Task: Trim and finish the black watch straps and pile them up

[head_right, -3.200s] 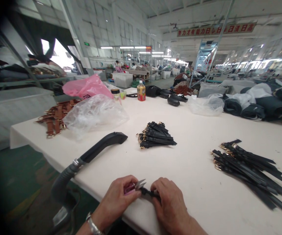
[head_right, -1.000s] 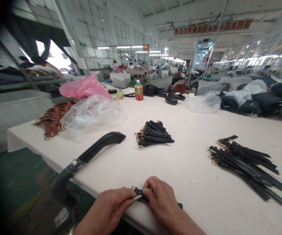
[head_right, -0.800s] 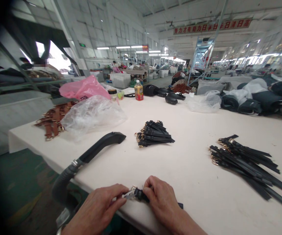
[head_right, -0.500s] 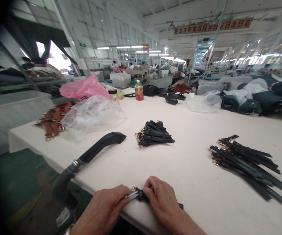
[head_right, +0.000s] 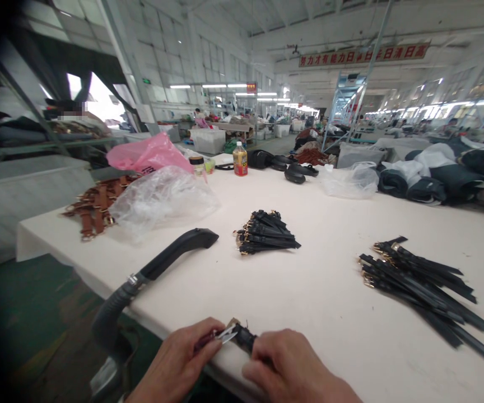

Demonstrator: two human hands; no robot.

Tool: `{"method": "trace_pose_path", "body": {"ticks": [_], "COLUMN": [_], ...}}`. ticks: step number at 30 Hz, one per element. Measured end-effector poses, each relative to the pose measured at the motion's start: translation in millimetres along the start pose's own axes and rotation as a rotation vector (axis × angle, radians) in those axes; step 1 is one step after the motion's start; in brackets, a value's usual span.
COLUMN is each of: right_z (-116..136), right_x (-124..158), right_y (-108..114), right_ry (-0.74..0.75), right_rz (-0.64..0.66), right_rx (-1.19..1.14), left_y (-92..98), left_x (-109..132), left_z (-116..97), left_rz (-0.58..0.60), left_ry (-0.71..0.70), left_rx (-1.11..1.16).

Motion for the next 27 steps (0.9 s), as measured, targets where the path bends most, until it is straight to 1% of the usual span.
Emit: {"method": "trace_pose_path", "body": {"ticks": [1,2,4,6,10,12,14,17,20,24,27], "right_z": [1,1,-2,-6,-16,-19,-21,-23,-26,-25,-28], "right_x": [4,6,6,2,-7,-7,-6,-2,0,-2,-6], "right_y": [0,3,13,15,0,-2,-3,-2,1,1,0], "right_ry": [0.003,-0.003,-0.017,-0.018,-0.025,-0.027,-0.021,-0.003,0.02,0.066,0.051], "right_rz": [0.021,-0.004,-0.136,-0.234,-0.249,-0.273,-0.282,-0.275,-0.284,-0.287,-0.283], "right_rx": [0.056,0.11,0.203,0.262,0.257,0.213,0.17,0.123,0.088,0.099,0.102], "left_y": [0.9,1.6,2.9,3.6,2.8,0.1,-4.9,-12.6,-18.5,-20.3,-22.4], "left_x": [0,0,0,0,-3,-6,-10,-17,-20,-21,-22], "left_z": [0,0,-2,-2,5,12,13,7,2,-5,-8], "left_rz": [-0.005,-0.009,-0.019,-0.03,-0.062,-0.07,-0.054,-0.022,-0.007,-0.02,-0.007], "left_ry": [0.006,0.008,0.009,0.012,0.06,0.105,0.112,0.074,0.066,0.042,0.028], "left_rx": [0.007,0.013,0.026,0.049,0.11,0.128,0.163,0.224,0.3,0.348,0.348]}}
Point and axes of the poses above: each hand's wrist, its own x-axis away from the middle knuckle, its own y-axis out of the back of the hand, z = x × y, the point moved 9 cm from there along -x, towards the middle knuckle, and after that the axes turned 4 degrees about -x, right-handed, at the moved point
